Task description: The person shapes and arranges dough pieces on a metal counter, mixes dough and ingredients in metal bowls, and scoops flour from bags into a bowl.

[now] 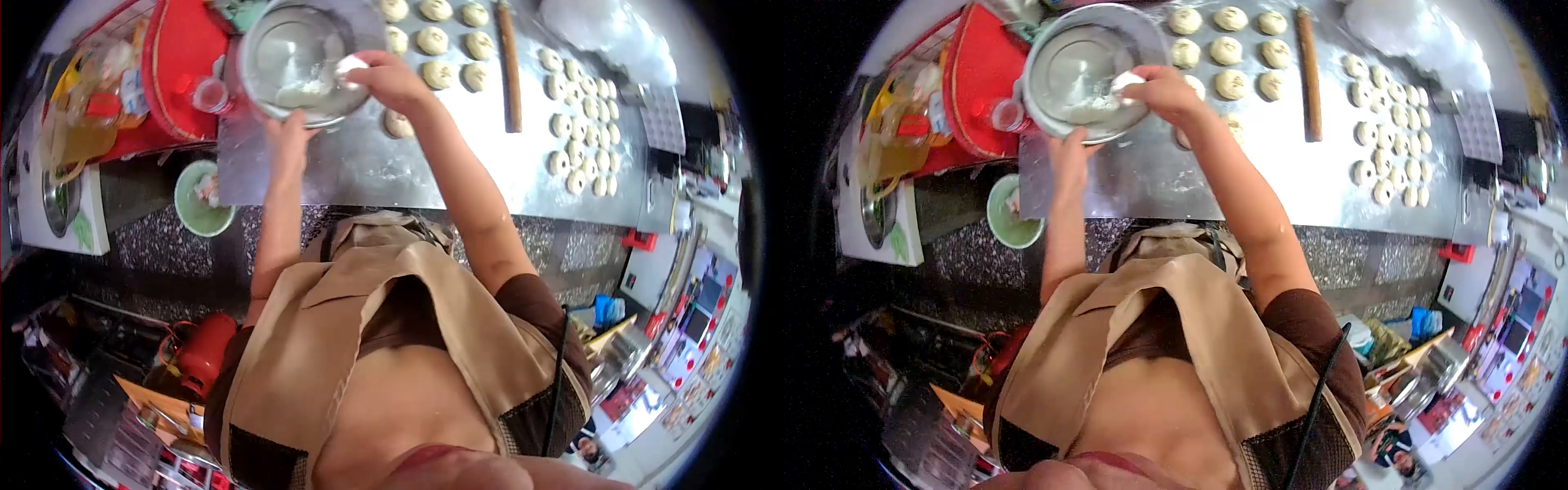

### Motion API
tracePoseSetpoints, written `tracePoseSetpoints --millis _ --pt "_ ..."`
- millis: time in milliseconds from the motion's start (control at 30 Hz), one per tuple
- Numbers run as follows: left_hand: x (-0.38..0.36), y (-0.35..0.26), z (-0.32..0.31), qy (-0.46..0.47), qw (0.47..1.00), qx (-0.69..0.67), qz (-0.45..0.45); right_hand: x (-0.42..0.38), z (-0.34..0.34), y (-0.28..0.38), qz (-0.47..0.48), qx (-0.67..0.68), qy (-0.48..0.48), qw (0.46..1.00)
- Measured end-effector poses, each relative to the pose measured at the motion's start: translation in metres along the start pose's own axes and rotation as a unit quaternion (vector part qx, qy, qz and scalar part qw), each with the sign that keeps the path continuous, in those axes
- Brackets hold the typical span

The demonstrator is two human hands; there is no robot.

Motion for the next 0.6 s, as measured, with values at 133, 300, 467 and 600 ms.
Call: tracePoseSetpoints --millis 133,300,467,600 --pt "-0.009 -0.007 0.022 0.009 1.0 0.003 0.009 -0.076 0.134 0.037 0.096 -0.192 -0.194 0.957" --pt "-0.029 -0.002 0.047 -0.016 0.999 0.019 0.026 -0.171 0.251 0.043 -0.057 -0.481 -0.387 0.785" --pt "-0.032 0.015 0.047 -0.03 0.998 0.037 0.041 -0.175 0.3 0.038 -0.007 -0.511 -0.368 0.777" --pt "-0.04 0.018 0.019 -0.027 0.999 0.01 0.02 -0.162 0.328 0.028 -0.013 -0.548 -0.293 0.783"
Point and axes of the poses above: each hand's wrist, its own x-axis towards the middle knuckle, its own z-axis out of the back of the hand, y = z × x, the point moved 10 cm from there along x, towards the middle knuckle, and after that the axes turned 4 degrees about z, right-handed, at the moved point
